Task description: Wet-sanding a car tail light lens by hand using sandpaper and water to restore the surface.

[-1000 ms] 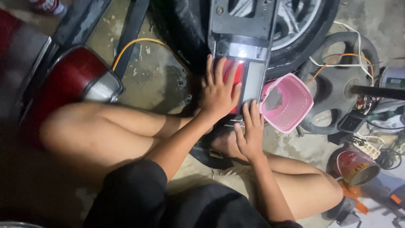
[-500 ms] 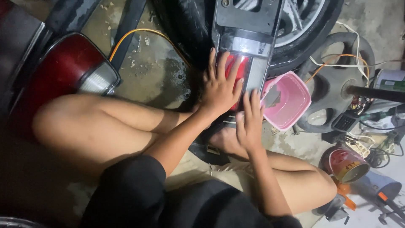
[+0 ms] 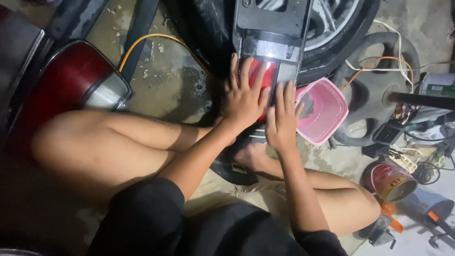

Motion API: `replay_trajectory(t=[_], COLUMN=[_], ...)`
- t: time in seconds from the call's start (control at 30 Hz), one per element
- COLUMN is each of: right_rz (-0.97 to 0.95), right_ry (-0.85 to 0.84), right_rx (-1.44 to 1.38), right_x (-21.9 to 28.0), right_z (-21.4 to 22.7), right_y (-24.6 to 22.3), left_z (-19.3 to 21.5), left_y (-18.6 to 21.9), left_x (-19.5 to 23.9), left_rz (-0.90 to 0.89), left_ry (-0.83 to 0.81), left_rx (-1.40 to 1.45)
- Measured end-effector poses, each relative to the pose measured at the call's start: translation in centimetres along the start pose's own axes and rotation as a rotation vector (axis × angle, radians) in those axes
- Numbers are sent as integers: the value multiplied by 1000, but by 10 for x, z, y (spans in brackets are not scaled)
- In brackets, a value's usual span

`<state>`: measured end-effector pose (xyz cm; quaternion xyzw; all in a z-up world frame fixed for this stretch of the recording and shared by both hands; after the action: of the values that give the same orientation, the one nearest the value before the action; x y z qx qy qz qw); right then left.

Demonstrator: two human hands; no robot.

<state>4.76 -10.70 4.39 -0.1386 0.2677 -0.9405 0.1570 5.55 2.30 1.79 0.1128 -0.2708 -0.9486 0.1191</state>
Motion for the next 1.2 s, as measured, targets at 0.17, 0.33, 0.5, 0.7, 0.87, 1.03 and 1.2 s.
replay_trajectory(t=[0.17,0.33,0.5,0.7,0.87,1.03,1.2], right_rz=[-42,-87,-133,-74,-80,-95,-85], right_ry=[-15,20,15,-57,-26,23,26], right_rx=[155,201,187,207,266,176,159], right_x=[50,-8,-29,41,32,-31,0], right_z=[-11,-4,7,-2,-6,6,2], right_y=[6,-7,-9,-9,-7,-15,-17], left_z=[-7,-7,-5,-8,-3,2,-6], left_y=[2,1,2,0,-1,-3,-4], left_x=[2,1,2,2,-2,3,1], left_rz=[-11,-21,-30,-23,-43,-51,-41], left_ry=[-29,-44,-56,-14,11,-45,-74], left_rx=[-43,-30,-39,-15,-47,-20,-11])
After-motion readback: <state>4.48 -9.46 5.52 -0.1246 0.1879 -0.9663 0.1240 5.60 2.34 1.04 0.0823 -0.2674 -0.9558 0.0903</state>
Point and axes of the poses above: each hand's wrist, its own x-axis away from the middle knuckle, its own z-axis out of the back of the hand, y = z × x, the point moved 6 cm from there along -x, towards the middle knuckle, and after that the axes turned 7 degrees about -x, right-handed, at the moved point
